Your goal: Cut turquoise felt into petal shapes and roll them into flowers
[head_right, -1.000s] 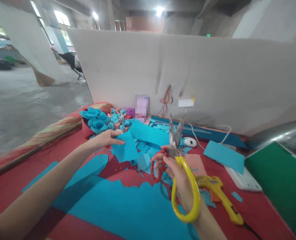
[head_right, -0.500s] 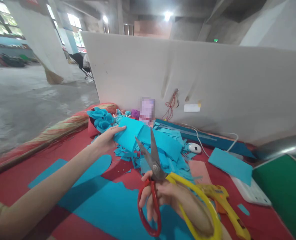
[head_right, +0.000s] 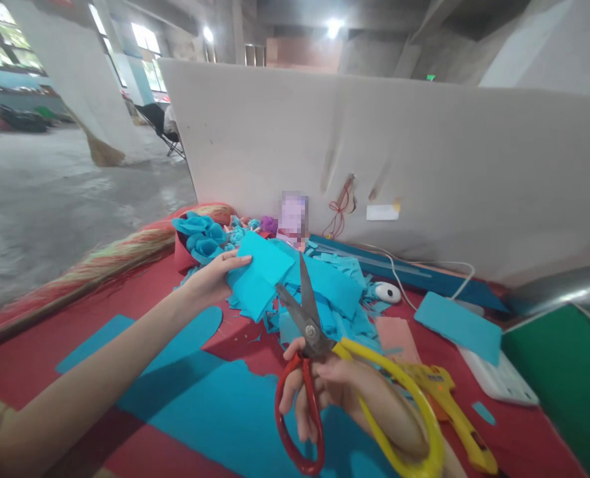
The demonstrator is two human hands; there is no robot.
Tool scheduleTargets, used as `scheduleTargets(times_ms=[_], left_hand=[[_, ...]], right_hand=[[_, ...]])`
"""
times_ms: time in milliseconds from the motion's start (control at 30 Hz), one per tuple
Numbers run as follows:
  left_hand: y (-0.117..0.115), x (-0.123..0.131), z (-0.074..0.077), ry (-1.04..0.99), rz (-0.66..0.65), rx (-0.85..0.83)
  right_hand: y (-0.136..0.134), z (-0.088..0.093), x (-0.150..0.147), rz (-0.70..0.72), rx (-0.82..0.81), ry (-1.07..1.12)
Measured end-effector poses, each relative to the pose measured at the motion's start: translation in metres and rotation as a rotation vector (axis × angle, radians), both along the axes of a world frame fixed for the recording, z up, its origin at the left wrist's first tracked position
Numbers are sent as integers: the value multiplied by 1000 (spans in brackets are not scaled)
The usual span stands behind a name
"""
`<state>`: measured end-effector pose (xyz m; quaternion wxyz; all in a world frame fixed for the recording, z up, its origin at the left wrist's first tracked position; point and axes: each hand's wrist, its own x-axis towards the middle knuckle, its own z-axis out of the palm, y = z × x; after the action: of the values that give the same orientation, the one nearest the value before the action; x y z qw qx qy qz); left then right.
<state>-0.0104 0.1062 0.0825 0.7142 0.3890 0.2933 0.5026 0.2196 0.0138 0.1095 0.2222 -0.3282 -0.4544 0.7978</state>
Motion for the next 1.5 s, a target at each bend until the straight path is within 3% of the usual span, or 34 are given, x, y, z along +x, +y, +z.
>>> scheduleTargets(times_ms=[500, 933, 1500], left_hand=[[-8, -6, 5, 90, -145, 40], [-9, -8, 5, 162, -148, 72], [-6, -15, 7, 209, -133, 170]], right_hand=[[-1, -2, 0, 61, 31, 116], [-6, 1, 4, -24, 57, 29], [-6, -6, 1, -29, 62, -27]])
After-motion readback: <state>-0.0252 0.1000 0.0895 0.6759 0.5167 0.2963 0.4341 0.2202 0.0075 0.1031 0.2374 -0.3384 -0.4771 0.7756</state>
